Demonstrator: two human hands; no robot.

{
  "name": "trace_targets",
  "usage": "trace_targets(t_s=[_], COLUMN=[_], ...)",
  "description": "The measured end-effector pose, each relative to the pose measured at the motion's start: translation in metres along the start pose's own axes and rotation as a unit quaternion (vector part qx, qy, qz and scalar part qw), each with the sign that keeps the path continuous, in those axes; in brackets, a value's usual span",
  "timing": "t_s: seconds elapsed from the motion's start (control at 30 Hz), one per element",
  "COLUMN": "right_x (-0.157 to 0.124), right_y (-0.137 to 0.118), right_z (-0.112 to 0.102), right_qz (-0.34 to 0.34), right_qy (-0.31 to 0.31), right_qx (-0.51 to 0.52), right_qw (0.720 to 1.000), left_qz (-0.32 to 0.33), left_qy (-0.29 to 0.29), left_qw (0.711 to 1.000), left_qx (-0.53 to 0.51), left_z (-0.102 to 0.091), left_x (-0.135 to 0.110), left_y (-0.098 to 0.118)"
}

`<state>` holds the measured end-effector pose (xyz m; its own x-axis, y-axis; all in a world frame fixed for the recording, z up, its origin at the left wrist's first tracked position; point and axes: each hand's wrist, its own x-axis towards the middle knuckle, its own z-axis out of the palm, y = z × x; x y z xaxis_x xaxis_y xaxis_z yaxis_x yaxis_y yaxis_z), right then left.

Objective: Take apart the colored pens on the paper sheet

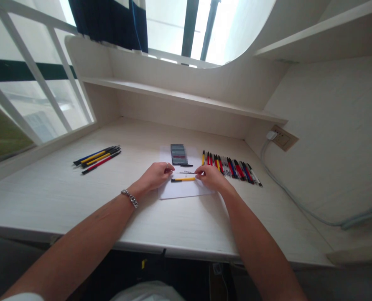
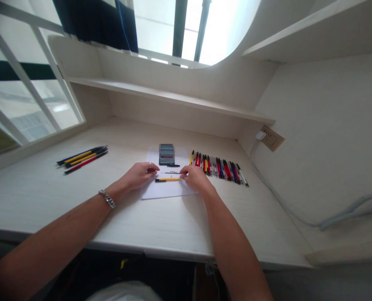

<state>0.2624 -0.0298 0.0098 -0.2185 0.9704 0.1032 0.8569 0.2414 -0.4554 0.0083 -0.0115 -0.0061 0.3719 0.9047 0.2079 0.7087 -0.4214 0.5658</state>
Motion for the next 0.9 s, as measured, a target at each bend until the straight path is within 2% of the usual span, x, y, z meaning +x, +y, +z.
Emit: trace_targets(t_s=[0.13,0.27,0.5,0.6,0.73,0.9], right_x=[-0.001,-0.001,-0.003,-0.001,0.004,0.006], right_y=[-0.003,-0.006,-0.023,-0.025,-0.024,-0.032], right_z=[0.005,0.011,0.014,0.018,0.028,0.036], right_qz=[-0.015,-0.029,-0.099,-0.089,-0.030,0.039], right_qy=[-0.017,-0.002,0.074,0.097,0.093,0.059], right_qx=[-0.013,-0.023,0.126,0.172,0.066,-0.048], right_qw=[1.000,0.999,0.984,0.976,0.993,0.996], left_qz=[0.002,0.037,0.095,0.087,0.050,0.044], left_qy=[-0.001,-0.015,-0.059,-0.037,0.016,0.019], left_qw=[1.000,0.999,0.989,0.992,0.993,0.991], left_qx=[0.004,-0.010,-0.093,-0.089,-0.109,-0.128], left_z=[0.001,0.000,0.004,0.005,0.002,0.001], left_x=[0.001,-0.001,-0.005,-0.005,-0.004,-0.003], left_y=[0.000,0.004,0.012,0.012,0.012,0.012])
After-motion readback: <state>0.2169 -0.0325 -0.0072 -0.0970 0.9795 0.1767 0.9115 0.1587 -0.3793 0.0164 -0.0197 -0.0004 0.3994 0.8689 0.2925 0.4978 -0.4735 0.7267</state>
